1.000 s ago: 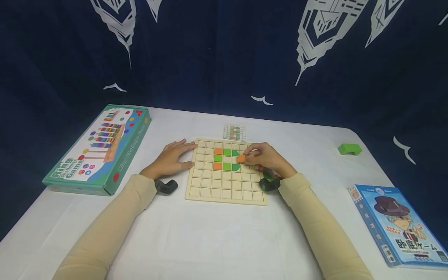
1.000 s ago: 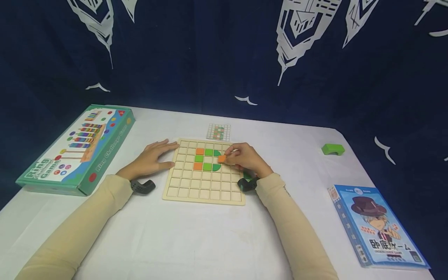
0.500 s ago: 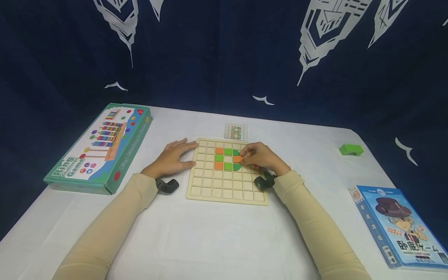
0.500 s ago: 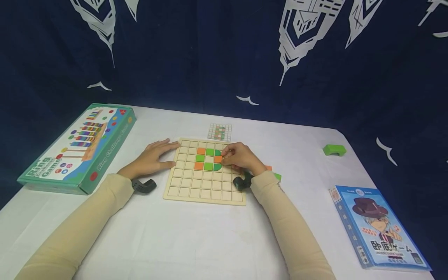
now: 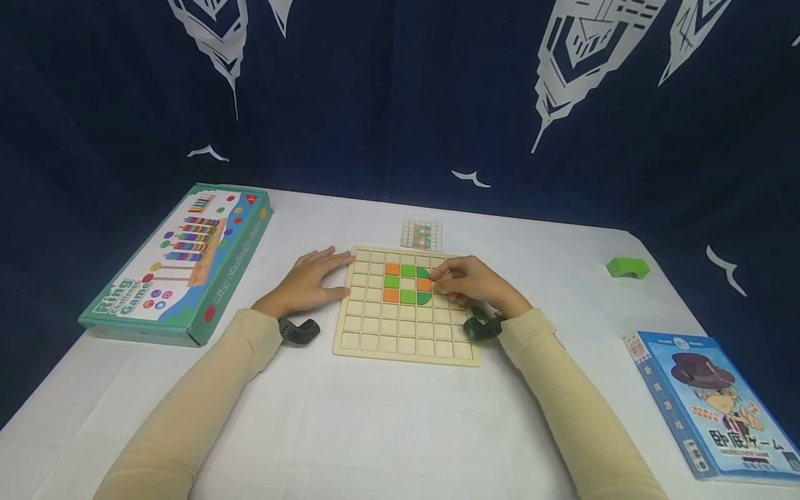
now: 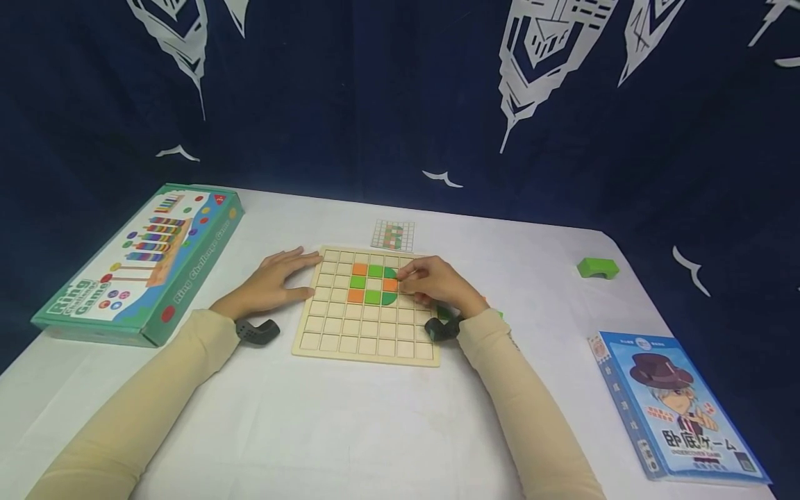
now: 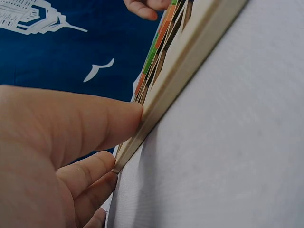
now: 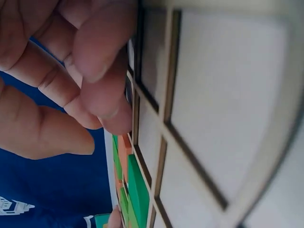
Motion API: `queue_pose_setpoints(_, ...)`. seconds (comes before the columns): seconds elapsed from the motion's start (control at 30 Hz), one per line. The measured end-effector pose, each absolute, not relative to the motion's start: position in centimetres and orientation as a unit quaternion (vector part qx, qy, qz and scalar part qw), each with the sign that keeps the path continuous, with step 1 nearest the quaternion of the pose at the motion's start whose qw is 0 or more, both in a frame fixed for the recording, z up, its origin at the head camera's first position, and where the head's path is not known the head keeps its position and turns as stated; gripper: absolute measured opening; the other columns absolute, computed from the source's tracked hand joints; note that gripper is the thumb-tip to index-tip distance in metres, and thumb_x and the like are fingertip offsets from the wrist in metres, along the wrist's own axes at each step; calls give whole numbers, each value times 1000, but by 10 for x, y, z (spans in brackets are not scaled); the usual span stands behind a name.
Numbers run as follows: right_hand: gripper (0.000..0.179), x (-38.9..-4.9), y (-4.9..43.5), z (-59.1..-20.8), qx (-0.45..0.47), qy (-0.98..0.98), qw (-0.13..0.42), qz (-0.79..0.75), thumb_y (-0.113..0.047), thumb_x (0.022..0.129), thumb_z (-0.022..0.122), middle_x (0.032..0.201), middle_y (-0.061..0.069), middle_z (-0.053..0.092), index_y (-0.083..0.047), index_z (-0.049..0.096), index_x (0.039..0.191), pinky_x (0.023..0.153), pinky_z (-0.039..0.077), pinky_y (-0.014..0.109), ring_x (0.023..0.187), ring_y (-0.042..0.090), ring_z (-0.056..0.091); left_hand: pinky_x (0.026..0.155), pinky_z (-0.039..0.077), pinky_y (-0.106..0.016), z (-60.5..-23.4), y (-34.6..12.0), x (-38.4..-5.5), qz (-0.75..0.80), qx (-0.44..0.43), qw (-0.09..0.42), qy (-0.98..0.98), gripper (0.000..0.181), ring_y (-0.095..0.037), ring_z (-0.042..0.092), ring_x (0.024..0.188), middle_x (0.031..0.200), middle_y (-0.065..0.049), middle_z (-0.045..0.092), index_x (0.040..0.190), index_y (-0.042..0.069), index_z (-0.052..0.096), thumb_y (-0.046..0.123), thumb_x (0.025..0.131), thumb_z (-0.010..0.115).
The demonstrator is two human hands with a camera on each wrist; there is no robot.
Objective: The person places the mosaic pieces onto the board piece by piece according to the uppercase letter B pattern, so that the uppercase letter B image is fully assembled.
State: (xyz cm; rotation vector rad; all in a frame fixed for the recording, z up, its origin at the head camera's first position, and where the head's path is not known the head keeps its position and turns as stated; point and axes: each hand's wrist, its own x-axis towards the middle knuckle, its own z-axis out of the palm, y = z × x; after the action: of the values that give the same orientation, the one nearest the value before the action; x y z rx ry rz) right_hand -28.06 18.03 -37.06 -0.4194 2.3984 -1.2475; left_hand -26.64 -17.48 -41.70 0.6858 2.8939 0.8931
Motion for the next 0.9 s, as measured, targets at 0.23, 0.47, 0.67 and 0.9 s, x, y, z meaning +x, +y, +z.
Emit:
queue_pose_setpoints(0.23, 32, -271, 197, -370, -153, 839, 212, -476, -14, 105, 71, 87, 6, 70, 6, 69, 130, 61, 53, 24, 70, 15, 58, 134, 6, -57, -416, -174, -265, 285, 222, 19, 932, 72, -37, 21, 165, 172, -12, 40, 163, 8, 48, 31, 99, 70)
queue_pose_setpoints(0.47, 38, -257, 217, -363, -126, 845, 200, -480, -23, 103, 75, 84, 7, 68, 2, 70, 131, 62, 50, 26, 71, 17, 58, 134, 6, -57, -417, -174, -266, 285, 221, 21, 933, 72, -37, 20, 165, 173, -11, 40, 164, 9, 48, 32, 99, 70)
queue_pose_setpoints(0.67, 38, -249, 236, -364, -104, 836, 204, -498, -20, 104, 71, 77, 3, 63, 4, 67, 133, 55, 40, 25, 65, 14, 54, 134, 6, -58, -417, -175, -266, 289, 223, 20, 931, 71, -37, 20, 165, 172, -12, 40, 163, 9, 48, 31, 99, 70)
queue_pose_setpoints(0.9, 41, -242, 255, -365, -103, 830, 197, -512, -11, 104, 68, 82, 5, 66, 12, 61, 137, 63, 52, 24, 71, 13, 57, 134, 6, -57, -416, -174, -266, 286, 224, 21, 931, 71, -38, 21, 165, 172, -13, 40, 163, 8, 48, 30, 99, 69)
